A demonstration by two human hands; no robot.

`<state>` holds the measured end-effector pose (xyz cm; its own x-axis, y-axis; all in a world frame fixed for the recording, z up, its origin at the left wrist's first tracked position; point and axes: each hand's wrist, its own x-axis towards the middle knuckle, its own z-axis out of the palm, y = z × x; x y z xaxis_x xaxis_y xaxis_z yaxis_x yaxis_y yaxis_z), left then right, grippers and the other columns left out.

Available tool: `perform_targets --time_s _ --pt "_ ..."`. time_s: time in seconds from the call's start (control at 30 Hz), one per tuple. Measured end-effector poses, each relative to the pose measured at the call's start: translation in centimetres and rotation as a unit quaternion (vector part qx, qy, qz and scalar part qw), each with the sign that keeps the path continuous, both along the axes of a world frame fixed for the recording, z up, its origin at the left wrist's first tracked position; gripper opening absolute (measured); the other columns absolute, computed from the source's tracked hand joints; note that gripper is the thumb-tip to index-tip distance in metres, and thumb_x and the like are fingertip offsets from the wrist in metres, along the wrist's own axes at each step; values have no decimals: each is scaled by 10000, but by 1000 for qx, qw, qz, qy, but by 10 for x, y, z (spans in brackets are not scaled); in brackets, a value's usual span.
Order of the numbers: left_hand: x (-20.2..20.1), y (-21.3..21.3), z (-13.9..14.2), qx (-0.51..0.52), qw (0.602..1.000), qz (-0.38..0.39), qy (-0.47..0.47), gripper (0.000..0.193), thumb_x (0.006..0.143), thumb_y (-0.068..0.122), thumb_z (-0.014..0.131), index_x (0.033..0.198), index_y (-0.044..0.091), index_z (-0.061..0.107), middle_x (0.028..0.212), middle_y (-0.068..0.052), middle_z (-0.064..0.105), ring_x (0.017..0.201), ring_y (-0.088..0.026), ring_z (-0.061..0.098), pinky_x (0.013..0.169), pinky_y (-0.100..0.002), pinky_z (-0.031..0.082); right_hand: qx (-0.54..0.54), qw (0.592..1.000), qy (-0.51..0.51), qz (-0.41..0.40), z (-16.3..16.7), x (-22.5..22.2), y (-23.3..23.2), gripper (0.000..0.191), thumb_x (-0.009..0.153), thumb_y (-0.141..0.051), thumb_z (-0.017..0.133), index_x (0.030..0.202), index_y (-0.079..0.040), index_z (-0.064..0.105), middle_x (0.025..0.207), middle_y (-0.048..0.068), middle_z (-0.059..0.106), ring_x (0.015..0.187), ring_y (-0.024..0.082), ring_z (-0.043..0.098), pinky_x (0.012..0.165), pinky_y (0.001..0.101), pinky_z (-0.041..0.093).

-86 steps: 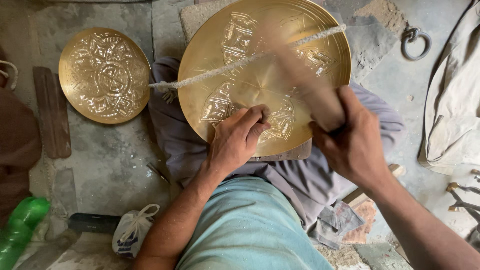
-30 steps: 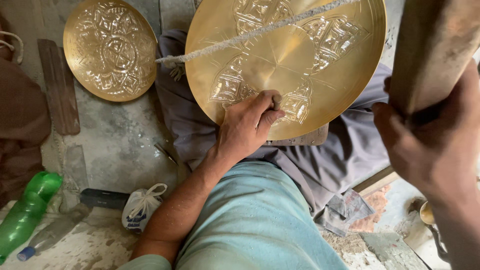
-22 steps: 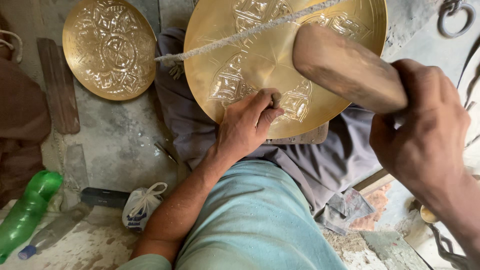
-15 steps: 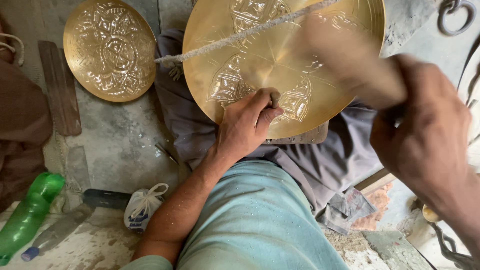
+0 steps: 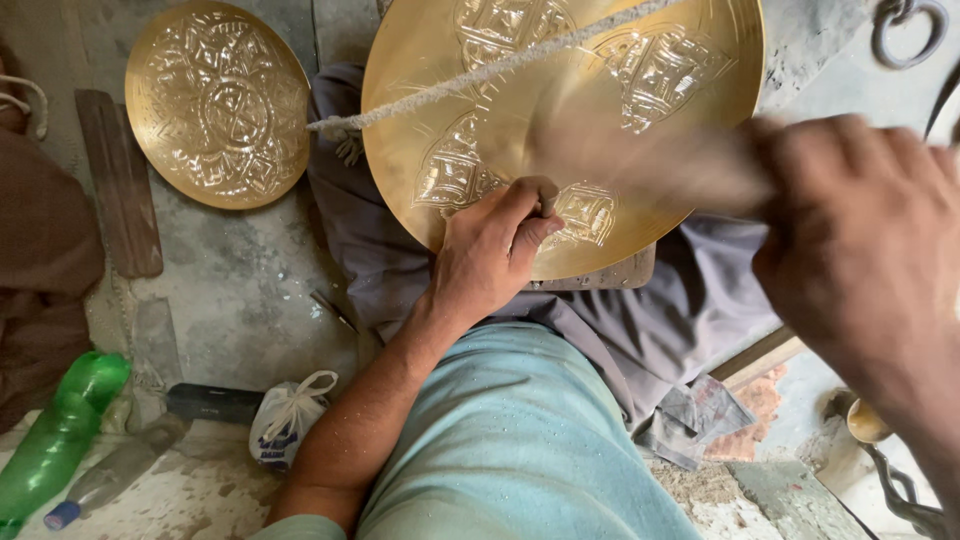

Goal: The person uses a chisel and hammer to engrave a decorative pattern into a brass plate. They repeatedly strike the chisel to deepen the design while holding the plate steady on a cushioned support.

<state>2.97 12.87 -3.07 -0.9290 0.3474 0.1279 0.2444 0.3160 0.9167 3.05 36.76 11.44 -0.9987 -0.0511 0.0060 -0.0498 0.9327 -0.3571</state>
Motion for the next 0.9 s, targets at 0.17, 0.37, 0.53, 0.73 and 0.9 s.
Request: perform_targets --time_s 0.17,0.37,0.53,0.73,0.9 --pt "0 0 -1 13 1000 -5 1 197 1018 130 704 1161 79 578 929 -55 702 851 -192 751 713 -328 576 -153 978 -79 -117 -1 -1 -1 444 873 -63 658 1299 -44 533 1048 107 683 895 261 693 803 391 553" --pt "-1 -1 -2 -3 1000 -4 6 196 1023 140 698 1168 77 582 932 -63 696 852 -207 743 721 -344 571 -156 979 -85 -104 -5 -1 6 442 859 -88 626 1296 -143 579 1058 45 652 944 232 663 867 377 506" --pt "-3 -2 -1 -11 1000 -5 25 186 1025 143 704 1161 85 591 950 -80 694 860 -237 728 738 -359 564 133 988 30 74 -6 -5 6 518 799 59 734 1301 -66 696 1108 166 699 984 356 642 932 452 501" --pt "-4 -1 0 -2 1000 -5 3 200 1025 139 689 1184 76 584 929 -71 688 847 -216 734 726 -349 566 77 996 33 30 -6 -4 2 431 780 -6 711 1196 -105 654 1055 100 716 941 302 671 849 406 528" --pt "-4 0 0 -4 1000 -4 0 203 1031 145 681 1193 70 584 926 -76 684 848 -224 733 727 -352 566 -2 1000 2 -5 -14 -4 9 340 851 -19 674 1169 -47 557 1035 132 710 907 274 704 806 408 572"
